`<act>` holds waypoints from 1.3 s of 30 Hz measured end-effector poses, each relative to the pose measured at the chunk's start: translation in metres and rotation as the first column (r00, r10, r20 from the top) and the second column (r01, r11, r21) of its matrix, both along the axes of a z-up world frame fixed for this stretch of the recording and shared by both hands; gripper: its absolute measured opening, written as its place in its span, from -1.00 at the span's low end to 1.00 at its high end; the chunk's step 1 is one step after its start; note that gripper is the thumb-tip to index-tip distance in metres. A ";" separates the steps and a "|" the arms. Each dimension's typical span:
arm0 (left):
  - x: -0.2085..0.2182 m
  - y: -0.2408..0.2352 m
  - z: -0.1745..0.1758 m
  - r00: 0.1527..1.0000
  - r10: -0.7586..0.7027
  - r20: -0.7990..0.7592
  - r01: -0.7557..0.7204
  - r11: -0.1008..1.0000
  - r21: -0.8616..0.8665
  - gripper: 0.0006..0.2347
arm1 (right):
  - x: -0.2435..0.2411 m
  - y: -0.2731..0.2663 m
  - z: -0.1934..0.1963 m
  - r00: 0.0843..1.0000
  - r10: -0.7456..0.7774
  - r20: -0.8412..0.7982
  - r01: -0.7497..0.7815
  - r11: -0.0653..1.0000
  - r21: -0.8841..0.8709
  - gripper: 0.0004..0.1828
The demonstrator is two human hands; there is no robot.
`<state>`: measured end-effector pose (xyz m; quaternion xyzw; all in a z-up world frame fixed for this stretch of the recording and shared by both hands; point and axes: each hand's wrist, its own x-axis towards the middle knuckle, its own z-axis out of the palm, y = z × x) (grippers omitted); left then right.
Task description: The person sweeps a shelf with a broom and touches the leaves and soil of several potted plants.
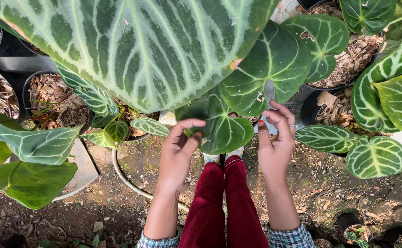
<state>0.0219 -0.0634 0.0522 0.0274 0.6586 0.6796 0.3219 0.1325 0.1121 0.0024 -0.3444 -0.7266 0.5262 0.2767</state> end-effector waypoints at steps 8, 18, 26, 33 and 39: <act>0.010 -0.005 0.006 0.948 0.150 -0.281 -0.176 0.982 -0.067 -0.34 | -0.018 0.020 -0.002 0.976 0.154 0.154 -0.204 0.893 0.401 -0.56; 0.029 0.009 -0.059 0.952 0.228 -0.205 -0.225 0.974 0.038 -0.51 | -0.032 0.042 -0.009 0.926 0.219 0.306 -0.366 0.720 0.590 -0.51; 0.008 0.035 -0.073 0.681 -0.433 -0.590 0.083 0.847 -0.525 -0.79 | -0.030 0.044 -0.017 0.911 0.191 0.365 -0.395 0.658 0.641 -0.64; -0.003 0.069 -0.049 0.384 -0.585 -0.714 0.036 0.782 -0.622 -0.62 | -0.031 0.053 -0.008 0.887 0.209 0.412 -0.437 0.666 0.604 -0.64; -0.003 0.077 -0.049 0.400 -0.596 -0.696 -0.006 0.758 -0.652 -0.62 | -0.037 0.061 0.001 0.880 0.189 0.435 -0.450 0.623 0.640 -0.66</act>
